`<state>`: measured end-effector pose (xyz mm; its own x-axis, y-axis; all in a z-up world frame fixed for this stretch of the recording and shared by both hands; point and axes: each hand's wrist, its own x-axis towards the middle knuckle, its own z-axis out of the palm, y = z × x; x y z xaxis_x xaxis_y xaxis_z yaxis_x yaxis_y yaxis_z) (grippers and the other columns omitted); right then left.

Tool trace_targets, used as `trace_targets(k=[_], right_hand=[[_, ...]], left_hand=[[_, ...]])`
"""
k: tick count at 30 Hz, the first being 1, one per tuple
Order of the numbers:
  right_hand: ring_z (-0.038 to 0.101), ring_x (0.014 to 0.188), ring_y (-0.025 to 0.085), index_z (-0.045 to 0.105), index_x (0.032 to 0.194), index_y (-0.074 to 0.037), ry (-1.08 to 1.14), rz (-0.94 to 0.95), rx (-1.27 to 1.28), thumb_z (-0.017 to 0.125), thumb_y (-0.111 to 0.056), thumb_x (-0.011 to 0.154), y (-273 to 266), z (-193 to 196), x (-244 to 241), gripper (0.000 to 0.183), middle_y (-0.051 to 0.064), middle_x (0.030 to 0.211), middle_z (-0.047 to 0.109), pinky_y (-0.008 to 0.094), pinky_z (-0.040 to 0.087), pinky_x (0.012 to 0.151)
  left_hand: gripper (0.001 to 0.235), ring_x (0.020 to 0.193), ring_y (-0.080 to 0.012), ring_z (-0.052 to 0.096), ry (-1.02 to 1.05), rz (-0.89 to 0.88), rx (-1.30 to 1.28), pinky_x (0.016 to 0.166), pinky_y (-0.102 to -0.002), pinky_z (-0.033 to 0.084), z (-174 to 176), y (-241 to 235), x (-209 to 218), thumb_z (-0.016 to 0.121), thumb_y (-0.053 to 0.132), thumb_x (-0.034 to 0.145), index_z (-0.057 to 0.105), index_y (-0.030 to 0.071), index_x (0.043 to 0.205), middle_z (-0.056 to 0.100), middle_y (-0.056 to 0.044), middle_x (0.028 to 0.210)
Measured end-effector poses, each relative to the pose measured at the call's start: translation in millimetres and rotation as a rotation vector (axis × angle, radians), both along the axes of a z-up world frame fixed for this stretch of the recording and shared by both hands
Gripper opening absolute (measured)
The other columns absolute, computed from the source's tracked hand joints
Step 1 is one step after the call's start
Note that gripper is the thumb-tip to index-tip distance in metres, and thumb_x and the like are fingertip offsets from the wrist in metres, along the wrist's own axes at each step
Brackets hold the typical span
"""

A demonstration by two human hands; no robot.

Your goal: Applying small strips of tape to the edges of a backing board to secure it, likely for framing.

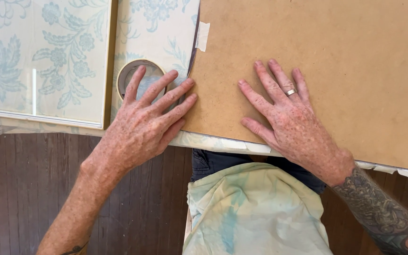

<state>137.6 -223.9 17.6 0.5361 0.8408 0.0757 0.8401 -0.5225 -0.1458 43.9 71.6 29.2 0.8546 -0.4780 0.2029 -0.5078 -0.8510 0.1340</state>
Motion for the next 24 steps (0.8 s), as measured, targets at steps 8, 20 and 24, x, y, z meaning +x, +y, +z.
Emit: trace_targets(k=[8, 20, 24], right_hand=[[0.038, 0.15, 0.039, 0.051, 0.153, -0.01, 0.041, 0.023, 0.015, 0.061, -0.047, 0.098, -2.1, 5.0, 12.8, 0.067, 0.021, 0.162, 0.043, 0.062, 0.028, 0.12], [0.06, 0.123, 0.044, 0.071, 0.133, 0.001, 0.022, 0.143, 0.165, 0.056, -0.009, 0.112, 51.1, 10.2, 251.3, 0.027, 0.028, 0.141, 0.06, 0.054, 0.047, 0.101], [0.066, 0.105, 0.026, 0.078, 0.113, -0.007, 0.136, 0.151, 0.239, 0.071, -0.018, 0.108, 93.2, 3.5, 285.8, 0.014, 0.012, 0.111, 0.074, 0.05, 0.042, 0.098]], left_hand=[[0.052, 0.145, -0.0357, 0.046, 0.072, -0.056, 0.007, 0.121, -0.065, 0.028, 0.4, 6.1, 12.2, 0.061, 0.033, 0.099, 0.059, 0.005, 0.143, 0.057, -0.013, 0.152], [0.076, 0.149, -0.03, 0.041, 0.083, -0.109, -0.006, 0.125, -0.059, 0.02, -3.3, -11.0, 7.5, 0.057, 0.049, 0.093, 0.045, 0.001, 0.151, 0.044, -0.018, 0.16], [0.086, 0.153, -0.0303, 0.034, 0.073, -0.12, 0.01, 0.128, -0.052, 0.018, -12.6, -27.3, 3.5, 0.054, 0.061, 0.097, 0.037, 0.001, 0.156, 0.036, -0.018, 0.165]])
